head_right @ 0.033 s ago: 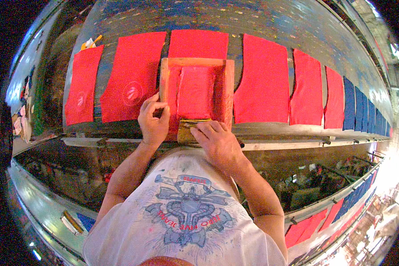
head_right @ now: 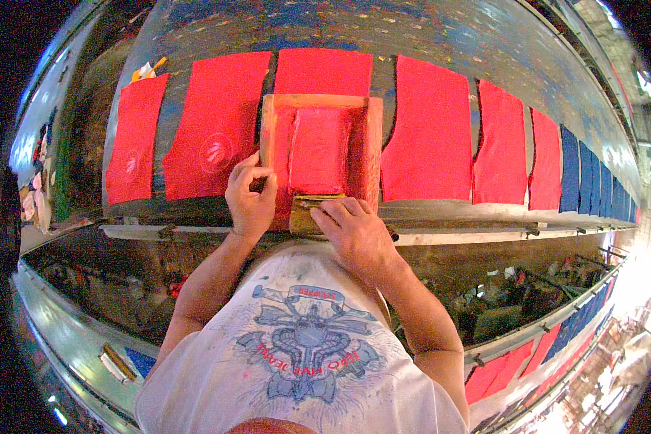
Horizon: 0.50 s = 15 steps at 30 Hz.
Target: The person repeatedly places red and blue fabric pieces under a wooden screen-printing frame, applies red ink with a squeegee, and lifts the frame to reveal printed fabric. The person handles each piece individually, aligning it on the table before printing.
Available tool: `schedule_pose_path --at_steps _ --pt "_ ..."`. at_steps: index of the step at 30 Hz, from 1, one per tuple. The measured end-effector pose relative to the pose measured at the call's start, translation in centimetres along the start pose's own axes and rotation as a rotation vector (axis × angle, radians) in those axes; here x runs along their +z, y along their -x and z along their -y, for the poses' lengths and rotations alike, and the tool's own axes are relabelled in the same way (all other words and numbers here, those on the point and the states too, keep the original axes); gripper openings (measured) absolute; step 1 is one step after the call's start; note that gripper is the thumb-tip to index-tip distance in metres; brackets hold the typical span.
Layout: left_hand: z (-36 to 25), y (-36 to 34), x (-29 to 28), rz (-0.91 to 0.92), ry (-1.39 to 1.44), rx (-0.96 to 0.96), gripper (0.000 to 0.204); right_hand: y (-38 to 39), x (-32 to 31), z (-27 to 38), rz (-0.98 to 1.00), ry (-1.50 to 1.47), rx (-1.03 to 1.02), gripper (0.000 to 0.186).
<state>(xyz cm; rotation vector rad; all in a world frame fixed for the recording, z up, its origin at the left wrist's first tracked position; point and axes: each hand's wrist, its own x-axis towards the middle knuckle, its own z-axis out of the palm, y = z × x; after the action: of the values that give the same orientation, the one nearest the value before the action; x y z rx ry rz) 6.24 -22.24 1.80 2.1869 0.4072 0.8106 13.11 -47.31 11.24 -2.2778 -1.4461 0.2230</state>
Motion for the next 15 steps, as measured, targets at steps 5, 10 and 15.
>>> schedule_pose_path --at_steps 5,10,15 --pt "0.46 -0.46 0.44 0.005 0.009 -0.007 0.019 -0.11 0.14 -0.46 0.078 0.033 0.027 0.052" --pt "0.50 -0.49 0.32 0.045 -0.026 -0.006 0.023 -0.05 -0.07 -0.37 0.080 0.042 0.006 0.049" --pt "0.43 -0.39 0.33 0.079 -0.054 -0.057 0.046 -0.33 -0.20 -0.43 0.087 0.017 0.005 0.047"
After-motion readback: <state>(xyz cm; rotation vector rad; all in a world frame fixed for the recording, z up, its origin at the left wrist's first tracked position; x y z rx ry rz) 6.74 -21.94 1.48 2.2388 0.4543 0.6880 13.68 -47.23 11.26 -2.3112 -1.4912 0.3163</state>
